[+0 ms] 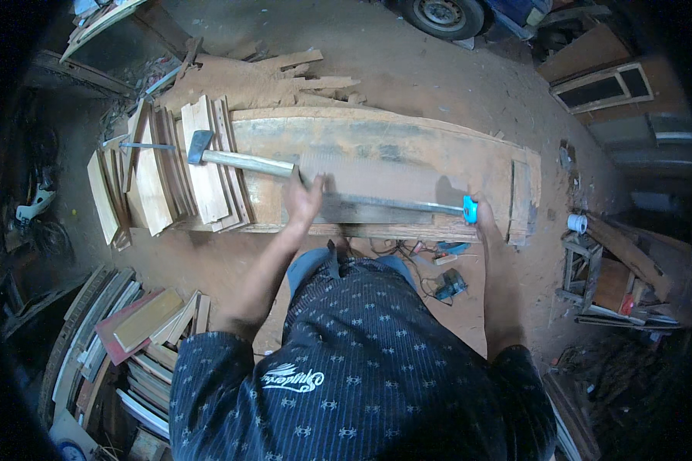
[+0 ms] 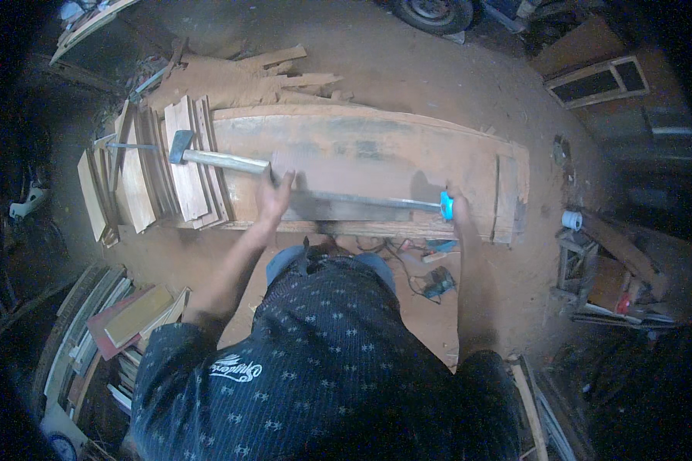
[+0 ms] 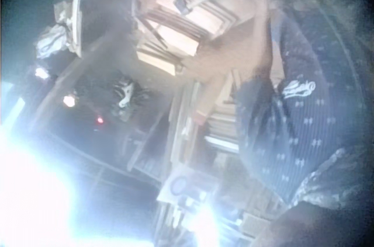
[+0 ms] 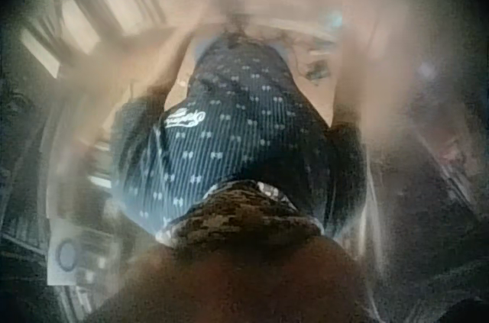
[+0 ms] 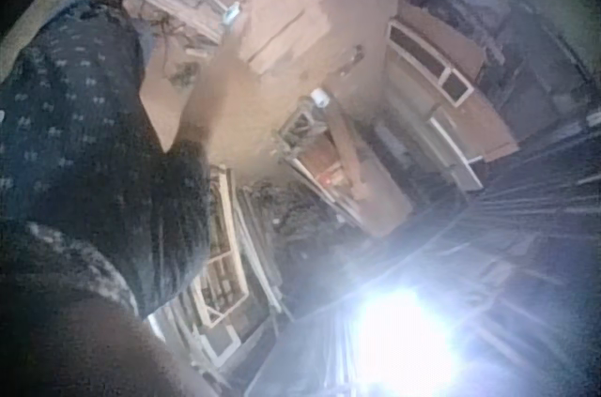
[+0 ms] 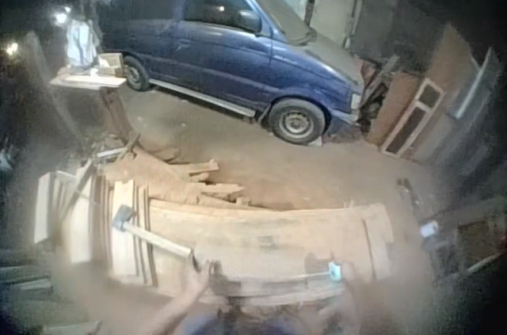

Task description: The person measures a long wooden plank with a tape measure and marks it. They then use a circular saw to cut the plank into smaller pieces. The person repeats the measuring and cutting process on the resulting wood pieces.

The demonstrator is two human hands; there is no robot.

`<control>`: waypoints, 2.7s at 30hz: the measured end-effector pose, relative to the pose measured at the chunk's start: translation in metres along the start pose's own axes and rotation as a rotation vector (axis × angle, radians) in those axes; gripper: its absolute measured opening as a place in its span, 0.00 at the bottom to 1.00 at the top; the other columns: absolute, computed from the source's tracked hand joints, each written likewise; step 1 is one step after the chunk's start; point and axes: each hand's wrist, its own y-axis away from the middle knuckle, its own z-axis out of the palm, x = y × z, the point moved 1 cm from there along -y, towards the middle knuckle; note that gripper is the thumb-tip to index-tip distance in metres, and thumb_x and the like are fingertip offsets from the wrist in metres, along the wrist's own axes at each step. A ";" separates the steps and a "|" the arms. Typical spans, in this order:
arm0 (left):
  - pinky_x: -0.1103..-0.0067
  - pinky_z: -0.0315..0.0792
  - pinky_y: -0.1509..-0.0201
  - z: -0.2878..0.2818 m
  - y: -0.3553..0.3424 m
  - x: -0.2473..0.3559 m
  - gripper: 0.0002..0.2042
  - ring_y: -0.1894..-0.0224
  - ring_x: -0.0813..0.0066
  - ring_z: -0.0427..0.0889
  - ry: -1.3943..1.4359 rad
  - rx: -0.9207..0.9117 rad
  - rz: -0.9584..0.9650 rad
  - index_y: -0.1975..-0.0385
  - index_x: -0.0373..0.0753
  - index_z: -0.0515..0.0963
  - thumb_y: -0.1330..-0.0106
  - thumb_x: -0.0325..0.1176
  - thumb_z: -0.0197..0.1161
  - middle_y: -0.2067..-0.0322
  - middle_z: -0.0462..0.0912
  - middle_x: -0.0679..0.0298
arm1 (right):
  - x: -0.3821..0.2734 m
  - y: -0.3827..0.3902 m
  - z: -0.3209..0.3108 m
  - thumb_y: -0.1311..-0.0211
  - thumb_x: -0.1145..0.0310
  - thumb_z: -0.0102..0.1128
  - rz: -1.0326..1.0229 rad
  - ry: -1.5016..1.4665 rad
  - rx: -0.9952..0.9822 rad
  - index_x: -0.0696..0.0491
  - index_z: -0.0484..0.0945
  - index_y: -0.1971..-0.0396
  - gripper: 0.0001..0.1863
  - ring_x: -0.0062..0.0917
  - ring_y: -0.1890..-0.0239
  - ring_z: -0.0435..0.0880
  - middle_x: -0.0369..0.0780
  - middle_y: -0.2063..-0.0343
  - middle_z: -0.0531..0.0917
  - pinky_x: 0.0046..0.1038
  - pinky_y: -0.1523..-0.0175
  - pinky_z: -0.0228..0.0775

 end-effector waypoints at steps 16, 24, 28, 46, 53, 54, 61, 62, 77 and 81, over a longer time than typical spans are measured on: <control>0.60 0.68 0.34 0.000 0.029 -0.079 0.24 0.42 0.47 0.78 -0.069 0.104 0.185 0.43 0.31 0.77 0.32 0.42 0.65 0.45 0.80 0.45 | -0.017 0.016 0.092 0.32 0.47 0.49 -0.111 0.209 -0.174 0.53 0.77 0.53 0.24 0.26 0.66 0.81 0.38 0.65 0.81 0.33 0.70 0.78; 0.66 0.72 0.38 0.023 0.040 -0.146 0.34 0.43 0.52 0.81 0.309 -0.177 -0.451 0.41 0.25 0.73 0.35 0.50 0.70 0.46 0.81 0.41 | 0.033 0.073 0.110 0.30 0.48 0.52 0.113 0.057 -0.316 0.54 0.76 0.46 0.26 0.25 0.58 0.80 0.38 0.59 0.80 0.31 0.60 0.79; 0.68 0.75 0.43 0.031 0.046 -0.141 0.32 0.48 0.58 0.82 0.145 -0.299 -0.432 0.42 0.27 0.73 0.37 0.48 0.71 0.48 0.83 0.48 | 0.027 0.097 0.123 0.29 0.51 0.55 0.130 -0.034 -0.332 0.54 0.76 0.44 0.25 0.23 0.60 0.81 0.38 0.56 0.79 0.30 0.59 0.79; 0.79 0.75 0.54 0.049 0.057 0.062 0.17 0.64 0.80 0.80 0.644 -1.014 -0.404 0.59 0.33 0.80 0.24 0.44 0.60 0.66 0.82 0.68 | 0.051 0.150 0.135 0.35 0.47 0.66 -0.408 0.286 -0.337 0.50 0.70 0.33 0.35 0.32 0.49 0.83 0.46 0.53 0.84 0.33 0.42 0.72; 0.63 0.73 0.39 0.091 -0.017 -0.013 0.34 0.44 0.54 0.81 -0.392 -0.622 0.436 0.44 0.34 0.75 0.38 0.59 0.69 0.47 0.81 0.48 | 0.121 0.174 0.046 0.29 0.58 0.58 -0.121 0.211 -0.241 0.56 0.78 0.42 0.22 0.23 0.59 0.82 0.38 0.60 0.83 0.28 0.54 0.75; 0.58 0.69 0.34 0.095 -0.006 -0.004 0.44 0.38 0.46 0.76 -0.510 -0.740 0.355 0.40 0.34 0.70 0.49 0.62 0.76 0.39 0.74 0.43 | 0.135 0.180 0.037 0.29 0.58 0.58 -0.051 0.135 -0.185 0.55 0.78 0.42 0.22 0.23 0.61 0.82 0.38 0.61 0.83 0.27 0.57 0.76; 0.57 0.68 0.33 0.074 0.039 0.045 0.46 0.39 0.47 0.75 -0.656 -0.772 0.455 0.41 0.31 0.69 0.53 0.56 0.80 0.44 0.76 0.47 | 0.176 0.215 0.015 0.30 0.56 0.58 0.087 -0.238 0.037 0.53 0.78 0.43 0.22 0.20 0.70 0.80 0.35 0.68 0.82 0.25 0.68 0.76; 0.58 0.68 0.34 0.067 0.049 0.047 0.45 0.40 0.46 0.75 -0.650 -0.730 0.523 0.40 0.32 0.68 0.52 0.56 0.79 0.45 0.76 0.47 | 0.177 0.217 0.015 0.30 0.56 0.57 0.071 -0.259 0.049 0.54 0.78 0.44 0.22 0.20 0.70 0.80 0.35 0.68 0.82 0.25 0.68 0.76; 0.63 0.75 0.36 0.071 0.127 -0.012 0.42 0.38 0.49 0.78 -0.445 -0.752 0.850 0.26 0.44 0.58 0.40 0.41 0.71 0.37 0.76 0.50 | 0.183 0.229 0.014 0.31 0.60 0.59 0.031 -0.406 0.226 0.55 0.80 0.47 0.18 0.18 0.70 0.79 0.34 0.68 0.81 0.24 0.68 0.72; 0.59 0.67 0.29 0.066 0.141 -0.014 0.42 0.31 0.47 0.69 -0.460 -0.842 0.805 0.25 0.53 0.57 0.41 0.35 0.71 0.30 0.68 0.50 | 0.189 0.232 0.008 0.30 0.59 0.59 0.027 -0.359 0.232 0.54 0.78 0.44 0.20 0.20 0.68 0.82 0.36 0.65 0.83 0.25 0.66 0.75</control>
